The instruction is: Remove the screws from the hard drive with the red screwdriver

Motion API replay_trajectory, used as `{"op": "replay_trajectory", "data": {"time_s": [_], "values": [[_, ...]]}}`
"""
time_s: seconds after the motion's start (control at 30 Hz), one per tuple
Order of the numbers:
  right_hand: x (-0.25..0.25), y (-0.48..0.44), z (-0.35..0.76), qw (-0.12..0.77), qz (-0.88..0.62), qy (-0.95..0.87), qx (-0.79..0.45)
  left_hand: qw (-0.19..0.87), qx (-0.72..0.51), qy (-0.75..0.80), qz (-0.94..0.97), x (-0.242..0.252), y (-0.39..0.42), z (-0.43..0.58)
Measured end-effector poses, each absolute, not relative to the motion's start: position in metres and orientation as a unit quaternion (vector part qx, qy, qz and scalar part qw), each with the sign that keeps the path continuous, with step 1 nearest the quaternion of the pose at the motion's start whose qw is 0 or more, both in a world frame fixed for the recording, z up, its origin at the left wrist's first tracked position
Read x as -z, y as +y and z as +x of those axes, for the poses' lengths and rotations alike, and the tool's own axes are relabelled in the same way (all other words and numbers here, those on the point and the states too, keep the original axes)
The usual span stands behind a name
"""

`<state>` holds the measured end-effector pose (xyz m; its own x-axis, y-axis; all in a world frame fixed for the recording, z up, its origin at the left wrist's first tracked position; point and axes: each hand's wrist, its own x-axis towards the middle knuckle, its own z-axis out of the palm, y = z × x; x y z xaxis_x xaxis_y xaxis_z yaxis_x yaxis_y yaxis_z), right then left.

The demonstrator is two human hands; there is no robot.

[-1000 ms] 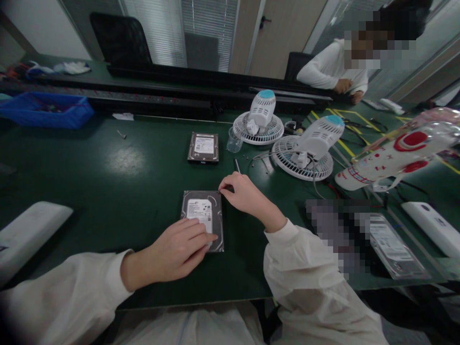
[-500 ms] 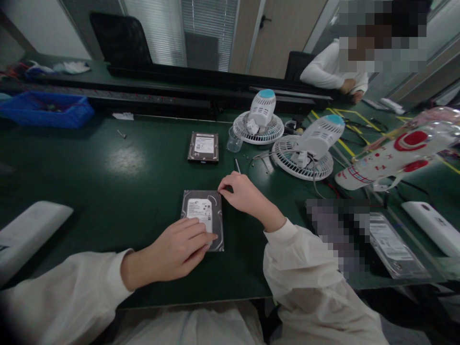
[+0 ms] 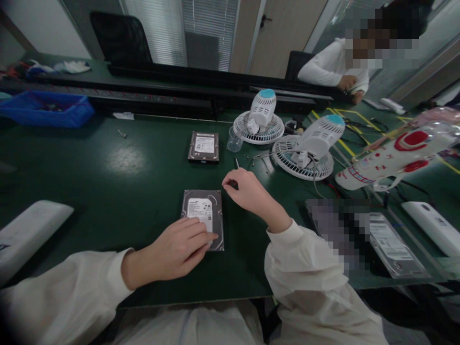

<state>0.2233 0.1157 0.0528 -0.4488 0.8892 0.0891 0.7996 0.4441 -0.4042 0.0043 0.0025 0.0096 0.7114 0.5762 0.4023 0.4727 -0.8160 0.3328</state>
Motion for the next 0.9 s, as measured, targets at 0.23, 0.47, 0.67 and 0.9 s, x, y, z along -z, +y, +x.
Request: {"op": "replay_trajectory", "data": {"time_s": [0.23, 0.47, 0.67, 0.9], "values": [[-0.063, 0.088, 0.232, 0.001, -0.677, -0.732, -0.078, 0.103, -0.246, 0.286, 0.921, -0.008, 0.001, 0.004], [-0.068, 0.085, 0.233, -0.026, -0.673, -0.734, -0.088, 0.101, -0.245, 0.282, 0.922, -0.008, 0.003, 0.004], [-0.115, 0.075, 0.244, 0.128, -0.689, -0.713, 0.021, 0.109, -0.236, 0.292, 0.920, -0.010, 0.001, 0.004], [-0.177, 0.063, 0.278, 0.349, -0.582, -0.727, 0.106, 0.085, -0.213, 0.312, 0.922, -0.012, -0.001, 0.005]]}}
